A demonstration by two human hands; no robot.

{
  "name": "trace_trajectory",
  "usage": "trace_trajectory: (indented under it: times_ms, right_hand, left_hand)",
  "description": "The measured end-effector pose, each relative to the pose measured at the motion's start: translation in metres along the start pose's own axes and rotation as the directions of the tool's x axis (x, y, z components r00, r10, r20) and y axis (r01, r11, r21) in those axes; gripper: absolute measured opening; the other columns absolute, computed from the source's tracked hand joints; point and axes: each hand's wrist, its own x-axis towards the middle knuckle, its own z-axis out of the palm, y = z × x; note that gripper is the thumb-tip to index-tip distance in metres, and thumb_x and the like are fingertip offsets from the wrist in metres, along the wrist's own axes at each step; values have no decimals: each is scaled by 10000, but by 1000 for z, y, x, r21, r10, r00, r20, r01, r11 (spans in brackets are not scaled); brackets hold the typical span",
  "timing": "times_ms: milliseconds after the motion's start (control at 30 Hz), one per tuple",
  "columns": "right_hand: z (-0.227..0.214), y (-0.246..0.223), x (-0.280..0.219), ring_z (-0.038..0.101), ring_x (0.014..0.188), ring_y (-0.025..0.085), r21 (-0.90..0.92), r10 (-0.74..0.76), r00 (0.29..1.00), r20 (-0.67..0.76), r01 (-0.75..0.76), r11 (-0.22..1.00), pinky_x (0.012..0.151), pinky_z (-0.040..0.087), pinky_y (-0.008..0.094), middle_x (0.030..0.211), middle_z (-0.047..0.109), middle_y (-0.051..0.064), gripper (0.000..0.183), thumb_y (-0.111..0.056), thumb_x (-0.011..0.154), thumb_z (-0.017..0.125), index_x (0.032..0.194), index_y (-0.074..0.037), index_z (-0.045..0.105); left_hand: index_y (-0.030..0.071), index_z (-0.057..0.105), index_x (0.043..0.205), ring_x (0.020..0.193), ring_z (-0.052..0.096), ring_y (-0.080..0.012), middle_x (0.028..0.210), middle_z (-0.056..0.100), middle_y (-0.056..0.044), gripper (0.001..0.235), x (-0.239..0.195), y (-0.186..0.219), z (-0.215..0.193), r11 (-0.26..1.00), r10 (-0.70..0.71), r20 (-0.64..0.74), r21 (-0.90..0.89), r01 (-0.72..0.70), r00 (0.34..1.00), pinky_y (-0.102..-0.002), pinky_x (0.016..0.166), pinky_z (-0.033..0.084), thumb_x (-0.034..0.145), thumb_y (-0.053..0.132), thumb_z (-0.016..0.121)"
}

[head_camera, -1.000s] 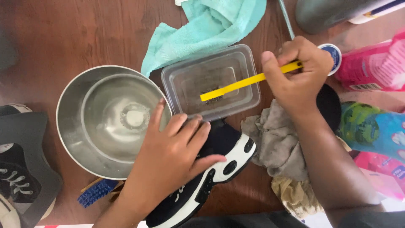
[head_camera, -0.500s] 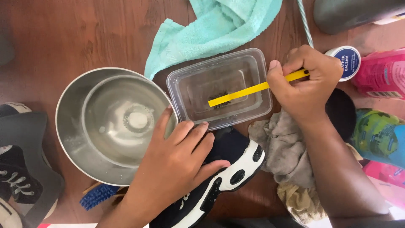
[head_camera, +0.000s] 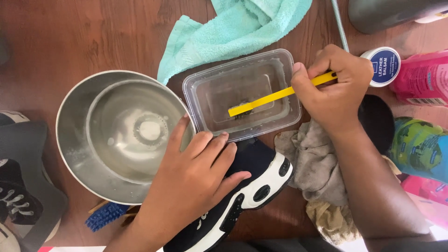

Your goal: The person scrubs a black and white sneaker with a yellow brush dipped in soapy water, then wipes the shoe with a cloth. The person rotates the shoe to clean different sides and the sole, finishing by wiping the upper part.

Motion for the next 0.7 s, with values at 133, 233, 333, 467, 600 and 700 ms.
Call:
trace_trajectory:
  times_ms: [133, 233, 333, 467, 600, 700]
  right_hand:
    - [1, 7, -3, 475, 658, 186, 64, 16, 998, -60, -12, 998, 642, 373, 327, 720, 518, 104, 406, 121, 1030, 760, 768, -10, 479]
    - [3, 12, -2, 461, 672, 163, 179, 91, 986, -141, -65, 982, 639, 375, 318, 735, 463, 77, 430, 28, 1120, 723, 803, -43, 442]
    - [4, 12, 3, 440, 641, 113, 328, 261, 950, -169, -196, 924, 622, 377, 269, 705, 420, 23, 442, -134, 1146, 699, 817, -103, 406]
    - [2, 15, 4, 425, 694, 88, 300, 308, 941, -141, -256, 919, 681, 403, 257, 752, 468, 3, 433, -132, 1163, 714, 827, -131, 442]
    - [1, 9, 5, 433, 708, 89, 312, 344, 935, -80, -304, 900, 712, 415, 262, 756, 448, -2, 433, -132, 1159, 696, 810, -132, 440]
    - [-1, 9, 5, 413, 698, 72, 176, 315, 945, -83, -297, 938, 655, 372, 246, 759, 441, -14, 451, -82, 1185, 721, 817, -117, 462]
  left_hand:
    - [89, 687, 1019, 966, 582, -196, 1045, 689, -38, 461, -1, 0, 1, 1000, -5, -2, -2, 5, 1000, -574, 1081, 449, 976, 547, 714]
    - [93, 692, 1027, 967, 583, -196, 1048, 689, -30, 447, -2, 0, 1, 1000, -2, 3, -1, 2, 1000, -573, 1084, 445, 975, 537, 714]
    - [95, 699, 1025, 964, 589, -202, 1051, 692, -33, 435, -2, -1, 2, 1000, 0, 1, -9, 0, 1000, -574, 1084, 439, 978, 527, 708]
    - [95, 683, 1001, 939, 573, -195, 1021, 665, -14, 439, -2, -2, 3, 1000, 1, -2, -13, -1, 1000, -564, 1081, 432, 988, 534, 693]
    - [104, 668, 961, 868, 539, -200, 901, 611, 11, 426, -2, -3, 5, 1000, 7, -7, -7, -7, 1000, -557, 1060, 439, 986, 527, 711]
    - [113, 665, 950, 879, 544, -191, 890, 602, 20, 436, -2, -3, 5, 1000, 8, 0, 11, -8, 1000, -548, 1059, 445, 994, 546, 690]
